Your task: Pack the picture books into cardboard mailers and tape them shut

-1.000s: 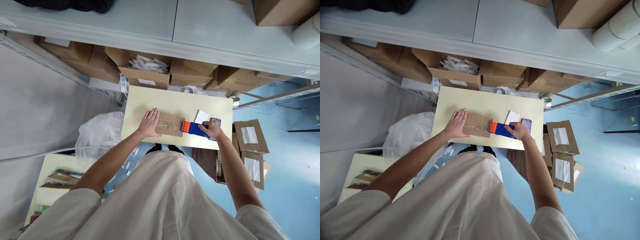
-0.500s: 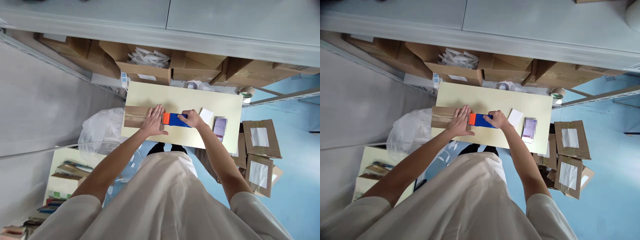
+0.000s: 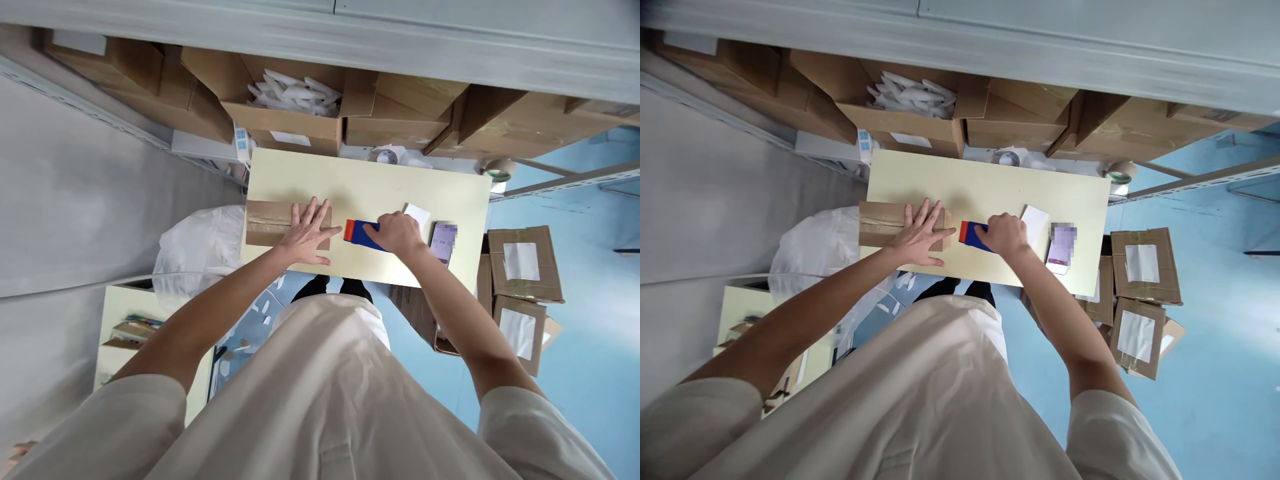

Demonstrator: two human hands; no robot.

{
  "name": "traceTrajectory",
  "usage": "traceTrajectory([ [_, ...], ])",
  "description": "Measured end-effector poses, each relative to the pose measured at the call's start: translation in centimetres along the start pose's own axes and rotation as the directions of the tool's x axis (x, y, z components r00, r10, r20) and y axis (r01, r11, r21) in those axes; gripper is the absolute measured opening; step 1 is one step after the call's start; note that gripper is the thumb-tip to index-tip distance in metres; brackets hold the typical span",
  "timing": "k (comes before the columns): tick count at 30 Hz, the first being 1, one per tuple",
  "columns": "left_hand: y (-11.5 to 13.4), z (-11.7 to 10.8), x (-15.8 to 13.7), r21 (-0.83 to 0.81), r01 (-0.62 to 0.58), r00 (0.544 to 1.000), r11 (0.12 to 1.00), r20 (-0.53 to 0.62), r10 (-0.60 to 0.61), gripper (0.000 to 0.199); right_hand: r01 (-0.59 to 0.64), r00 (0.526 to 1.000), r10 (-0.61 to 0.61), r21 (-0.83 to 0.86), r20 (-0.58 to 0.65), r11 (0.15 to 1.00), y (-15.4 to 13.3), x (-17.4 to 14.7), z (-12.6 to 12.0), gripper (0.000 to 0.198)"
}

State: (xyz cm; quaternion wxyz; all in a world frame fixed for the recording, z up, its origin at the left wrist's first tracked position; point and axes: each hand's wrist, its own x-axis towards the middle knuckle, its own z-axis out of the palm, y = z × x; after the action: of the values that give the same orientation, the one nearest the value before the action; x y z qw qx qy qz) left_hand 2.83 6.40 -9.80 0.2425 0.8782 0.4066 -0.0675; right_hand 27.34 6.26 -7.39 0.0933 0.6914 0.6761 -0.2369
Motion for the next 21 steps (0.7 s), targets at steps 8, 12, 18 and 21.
traceTrajectory([
  [8,1.2,0.5,1.3,-0.038,0.088,0.995,0.995,-0.037,-0.09,0.084,-0.077,0.997,0.077,-0.032,0.001,0.997,-5.8,-1.1,3.1,0.039],
  [12,0.3,-0.3,0.8,-0.24,0.08,0.994,0.967,-0.049,-0.095,0.094,-0.178,0.968,0.193,0.099,-0.159,0.979,-2.4,-3.9,5.4,0.046],
  [18,-4.2,-1.0,-4.2,-0.406,0.096,0.917,0.909,-0.32,-0.24,0.07,-0.201,0.952,0.239,0.195,-0.194,0.96,-0.2,-6.6,11.0,0.024],
  [21,-7.1,0.2,-7.2,-0.539,0.274,0.752,0.796,-0.396,-0.527,0.078,-0.228,0.951,0.264,0.212,-0.16,0.95,-0.5,-7.1,12.9,0.025],
])
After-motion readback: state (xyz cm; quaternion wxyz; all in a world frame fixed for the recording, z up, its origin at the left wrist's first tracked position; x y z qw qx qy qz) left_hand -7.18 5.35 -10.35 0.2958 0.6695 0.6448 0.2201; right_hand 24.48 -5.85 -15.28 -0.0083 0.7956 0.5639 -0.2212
